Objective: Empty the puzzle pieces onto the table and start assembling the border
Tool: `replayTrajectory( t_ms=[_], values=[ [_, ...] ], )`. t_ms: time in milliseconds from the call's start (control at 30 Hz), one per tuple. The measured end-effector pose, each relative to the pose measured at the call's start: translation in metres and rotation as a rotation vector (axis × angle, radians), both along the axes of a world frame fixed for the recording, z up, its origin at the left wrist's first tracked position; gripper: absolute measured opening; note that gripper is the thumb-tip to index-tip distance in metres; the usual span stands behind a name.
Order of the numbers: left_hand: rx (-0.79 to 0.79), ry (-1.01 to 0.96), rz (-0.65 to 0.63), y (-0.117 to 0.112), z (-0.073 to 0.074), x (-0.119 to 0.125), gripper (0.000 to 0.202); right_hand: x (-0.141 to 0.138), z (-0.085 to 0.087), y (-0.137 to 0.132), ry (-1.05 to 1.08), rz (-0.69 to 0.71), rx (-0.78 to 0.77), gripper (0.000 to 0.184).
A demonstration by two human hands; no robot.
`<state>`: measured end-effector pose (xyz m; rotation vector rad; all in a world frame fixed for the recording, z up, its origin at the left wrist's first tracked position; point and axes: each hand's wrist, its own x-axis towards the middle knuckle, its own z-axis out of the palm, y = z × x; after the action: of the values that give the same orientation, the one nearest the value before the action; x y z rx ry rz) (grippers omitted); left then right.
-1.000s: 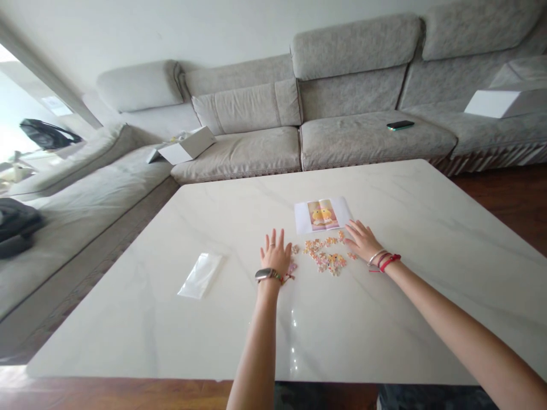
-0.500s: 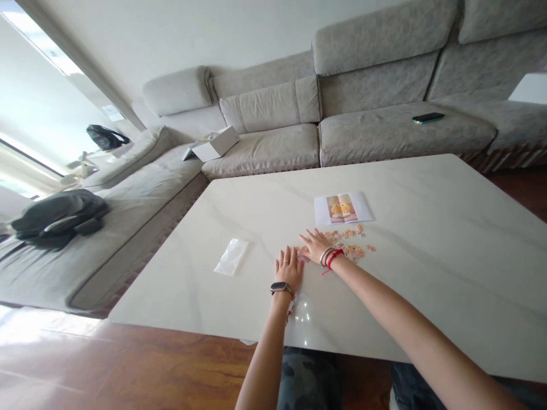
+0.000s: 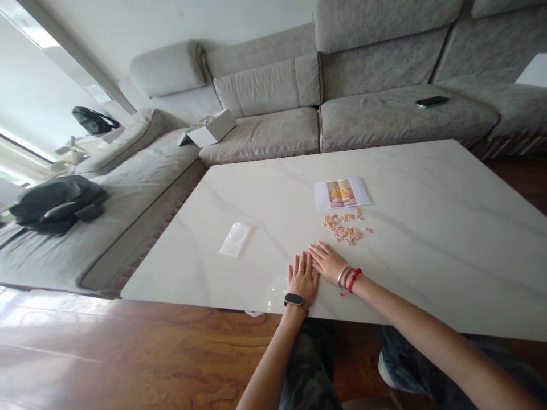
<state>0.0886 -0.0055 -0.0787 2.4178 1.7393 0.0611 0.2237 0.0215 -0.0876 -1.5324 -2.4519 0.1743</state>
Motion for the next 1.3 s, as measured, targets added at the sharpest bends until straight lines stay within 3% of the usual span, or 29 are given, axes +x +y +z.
replayTrajectory(
  t_ms=[133, 233, 467, 667, 767, 900, 1167, 1300],
  values=[
    [0.045, -0.034, -0.135, -0.024, -0.001, 0.033, 0.051, 0.043, -0.004, -0.043, -0.017, -0.062, 0.033, 0.044],
    [0.072, -0.074, -0.215, -0.028, -0.001, 0.059, 0.05, 0.076, -0.006, -0.064, -0.02, -0.128, 0.062, 0.044],
    [0.043, -0.139, -0.329, -0.013, 0.003, 0.099, 0.047, 0.119, -0.003, -0.068, 0.058, -0.191, 0.043, 0.044],
    [-0.048, -0.203, -0.377, -0.011, 0.009, 0.092, 0.043, 0.127, 0.002, -0.066, 0.313, -0.152, 0.002, 0.042],
    [-0.098, -0.257, -0.381, -0.01, 0.011, 0.086, 0.046, 0.136, 0.004, -0.065, 0.422, -0.202, 0.014, 0.04],
    [-0.096, -0.326, -0.333, -0.009, 0.008, 0.083, 0.05, 0.143, 0.005, -0.064, 0.423, -0.342, 0.05, 0.03],
    [0.04, -0.447, -0.188, 0.002, 0.007, 0.077, 0.039, 0.141, 0.004, -0.064, 0.425, -0.438, -0.02, 0.013],
    [0.018, -0.363, -0.292, 0.003, 0.013, 0.078, 0.042, 0.146, 0.01, -0.061, 0.449, -0.45, -0.013, 0.018]
  ],
)
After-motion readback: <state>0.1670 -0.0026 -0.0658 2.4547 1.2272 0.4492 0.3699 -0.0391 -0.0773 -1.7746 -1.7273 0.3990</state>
